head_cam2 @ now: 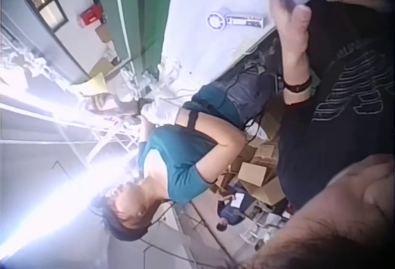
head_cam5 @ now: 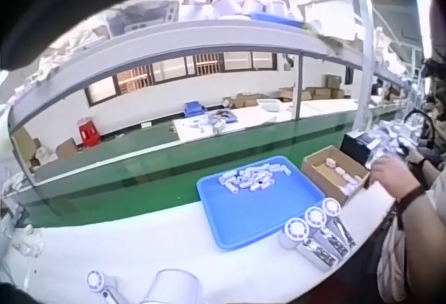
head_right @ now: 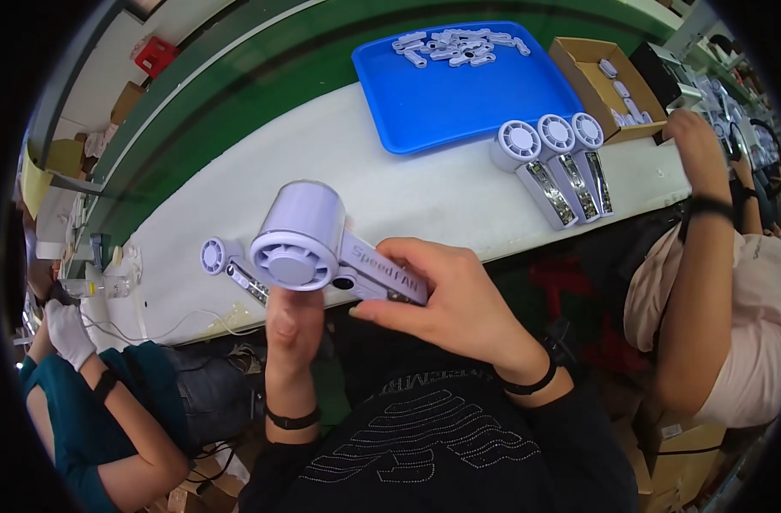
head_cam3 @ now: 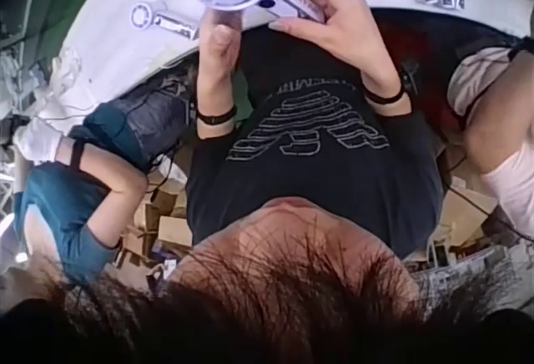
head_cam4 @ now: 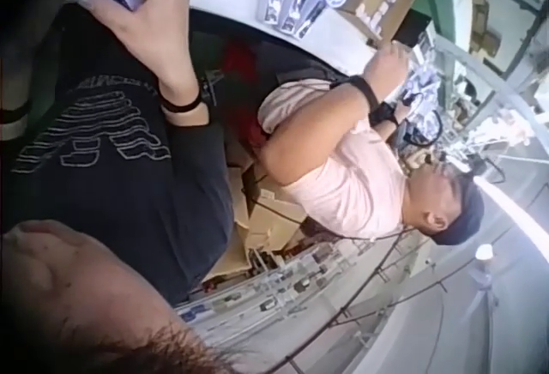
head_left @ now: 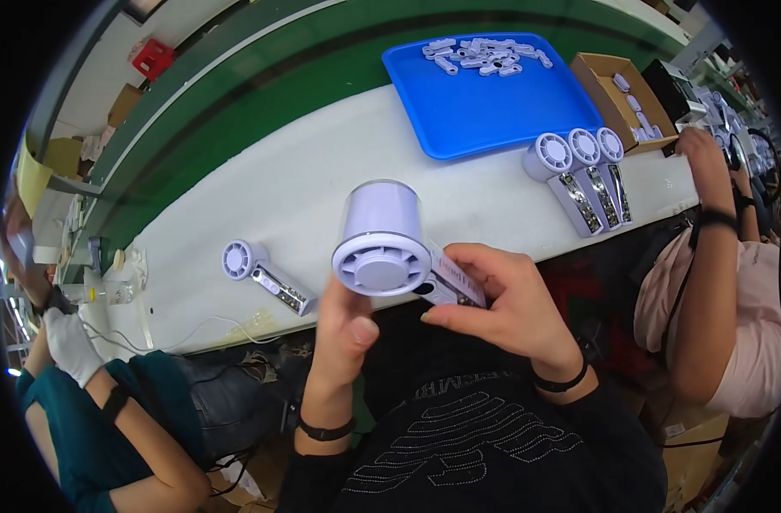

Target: The person picks up a fan body and a button, fits the button into the handle by hand, and then presses the fan against a label dispenser to apply a sticker. This process is repeated for several fans, which are then placed on the table.

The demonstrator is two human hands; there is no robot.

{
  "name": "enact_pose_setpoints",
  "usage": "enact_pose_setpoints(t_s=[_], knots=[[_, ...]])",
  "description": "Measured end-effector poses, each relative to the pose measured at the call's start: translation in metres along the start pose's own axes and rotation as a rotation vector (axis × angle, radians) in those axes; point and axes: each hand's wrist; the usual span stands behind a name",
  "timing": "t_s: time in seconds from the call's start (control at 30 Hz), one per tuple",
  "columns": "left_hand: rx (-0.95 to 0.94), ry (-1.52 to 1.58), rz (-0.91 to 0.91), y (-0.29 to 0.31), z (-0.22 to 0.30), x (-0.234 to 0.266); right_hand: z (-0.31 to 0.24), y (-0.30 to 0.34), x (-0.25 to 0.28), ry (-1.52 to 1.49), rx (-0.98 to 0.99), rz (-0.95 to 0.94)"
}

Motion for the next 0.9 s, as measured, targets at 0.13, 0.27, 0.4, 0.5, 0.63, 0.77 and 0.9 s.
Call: enact_pose_setpoints(t_s=[0.13, 0.27, 0.4, 0.5, 0.63, 0.77, 0.9], knots=[[0.331, 0.111, -0.299, 0.002, -0.004, 0.013, -0.006, 0.006, -0.018, -0.054, 0.007, -0.074], [0.333, 0.200, -0.490, -0.003, -0.029, 0.031, -0.016, 0.007, -0.027, 0.165, 0.000, -0.153], [-0.001, 0.701, -0.595, 0.000, -0.051, 0.025, 0.001, 0.008, -0.035, 0.320, 0.406, -0.075], [0.536, 0.236, -0.419, -0.005, -0.031, 0.032, 0.018, 0.000, -0.037, -0.165, -0.096, -0.136], [0.512, 0.276, -0.201, -0.016, -0.016, 0.041, 0.024, -0.012, -0.016, -0.775, -0.335, -0.378], [0.021, -0.200, 0.022, -0.031, -0.001, 0.016, 0.018, -0.016, -0.016, -0.693, -0.305, -0.447], [0.041, -0.577, -0.256, -0.054, 0.009, 0.033, 0.017, -0.038, -0.021, 0.116, -0.142, -0.406]])
Point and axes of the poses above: each hand's wrist, its own y-axis away from the middle knuckle, its own x-axis out of the back of the hand, z = x × y, and after that the axes turned 7 degrees about -x, right-handed
